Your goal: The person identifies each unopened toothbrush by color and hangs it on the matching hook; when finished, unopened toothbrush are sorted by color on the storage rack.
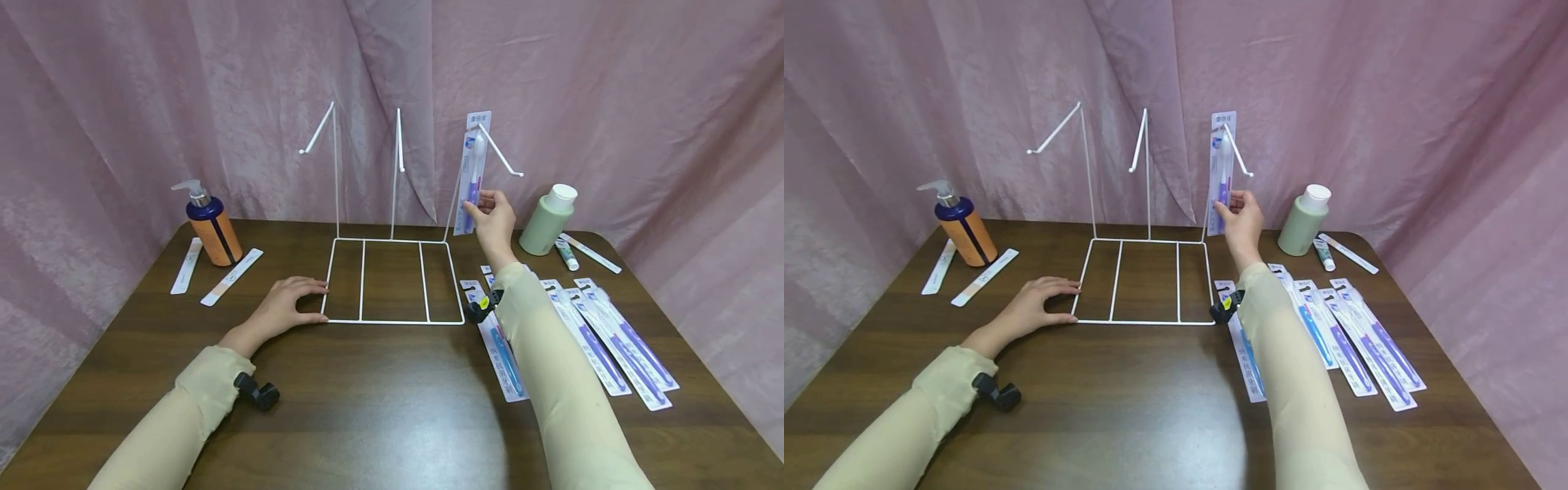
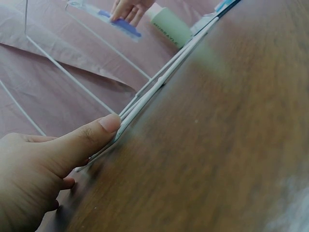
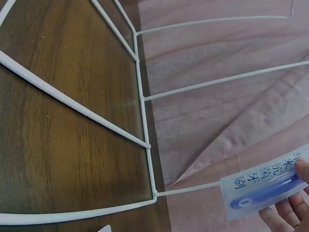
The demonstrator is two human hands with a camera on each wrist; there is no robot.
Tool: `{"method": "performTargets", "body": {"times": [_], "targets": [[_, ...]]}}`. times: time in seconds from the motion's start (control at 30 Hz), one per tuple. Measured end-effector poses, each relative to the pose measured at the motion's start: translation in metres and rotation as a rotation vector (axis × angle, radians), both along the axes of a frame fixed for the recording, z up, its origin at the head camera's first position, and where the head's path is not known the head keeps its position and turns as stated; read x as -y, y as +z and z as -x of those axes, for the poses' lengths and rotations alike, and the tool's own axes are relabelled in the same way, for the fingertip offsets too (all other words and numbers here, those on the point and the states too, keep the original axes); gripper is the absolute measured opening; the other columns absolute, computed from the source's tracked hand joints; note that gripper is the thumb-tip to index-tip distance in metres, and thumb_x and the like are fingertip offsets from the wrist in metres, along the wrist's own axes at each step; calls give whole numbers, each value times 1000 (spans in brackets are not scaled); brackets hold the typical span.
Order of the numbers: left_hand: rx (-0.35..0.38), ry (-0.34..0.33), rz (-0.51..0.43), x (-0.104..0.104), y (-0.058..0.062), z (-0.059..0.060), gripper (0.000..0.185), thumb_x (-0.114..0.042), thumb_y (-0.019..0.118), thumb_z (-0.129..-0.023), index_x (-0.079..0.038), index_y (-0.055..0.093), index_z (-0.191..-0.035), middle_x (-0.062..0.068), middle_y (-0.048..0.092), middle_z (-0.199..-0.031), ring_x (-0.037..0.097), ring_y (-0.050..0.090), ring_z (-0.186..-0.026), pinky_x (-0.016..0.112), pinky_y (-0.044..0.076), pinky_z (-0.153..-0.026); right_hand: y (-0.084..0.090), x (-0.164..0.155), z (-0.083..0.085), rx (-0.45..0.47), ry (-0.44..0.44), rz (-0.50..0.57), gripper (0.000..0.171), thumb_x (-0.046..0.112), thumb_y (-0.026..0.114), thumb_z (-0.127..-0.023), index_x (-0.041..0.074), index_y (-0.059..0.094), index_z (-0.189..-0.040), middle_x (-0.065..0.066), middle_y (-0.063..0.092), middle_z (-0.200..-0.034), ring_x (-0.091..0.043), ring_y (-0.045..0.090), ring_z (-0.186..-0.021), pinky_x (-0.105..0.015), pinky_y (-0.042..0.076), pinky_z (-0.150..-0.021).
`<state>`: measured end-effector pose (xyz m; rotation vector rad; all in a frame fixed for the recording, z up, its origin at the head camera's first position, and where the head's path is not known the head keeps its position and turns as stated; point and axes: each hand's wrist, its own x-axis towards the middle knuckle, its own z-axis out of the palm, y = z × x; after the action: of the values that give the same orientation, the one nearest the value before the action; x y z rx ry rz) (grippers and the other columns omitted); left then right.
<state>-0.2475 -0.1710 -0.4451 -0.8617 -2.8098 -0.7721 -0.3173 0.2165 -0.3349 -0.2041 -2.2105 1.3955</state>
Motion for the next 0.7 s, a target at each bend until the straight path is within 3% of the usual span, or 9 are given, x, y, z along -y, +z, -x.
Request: {"method": "performTargets", "body": {"times": [0.23, 0.47, 0.7], "targets": [[4, 0, 3, 0, -1, 1, 58, -41, 80, -74, -14, 66, -123, 7, 59, -136, 31, 47, -129, 56, 29, -105, 0, -1, 3, 26, 16, -38, 39, 12, 70, -87, -1, 58, -123, -20, 67, -115, -27, 64, -100, -34, 52, -89], [8, 2, -2, 1, 2, 2, 59, -40, 80, -74, -13, 65, -124, 8, 59, -136, 33, 46, -130, 56, 28, -107, 7, -9, 1, 28, 20, -108, 39, 13, 68, -89, 1, 58, -125, -20, 67, -118, -30, 64, -106, -35, 52, -93], [14, 3, -5, 4, 4, 1, 59, -40, 80, -74, -12, 65, -124, 8, 59, -136, 33, 46, -130, 56, 28, -106, 23, -25, -7, 87, 36, -161, 44, 17, 68, -89, 3, 55, -130, -19, 63, -125, -31, 62, -113, -37, 49, -98]]}}
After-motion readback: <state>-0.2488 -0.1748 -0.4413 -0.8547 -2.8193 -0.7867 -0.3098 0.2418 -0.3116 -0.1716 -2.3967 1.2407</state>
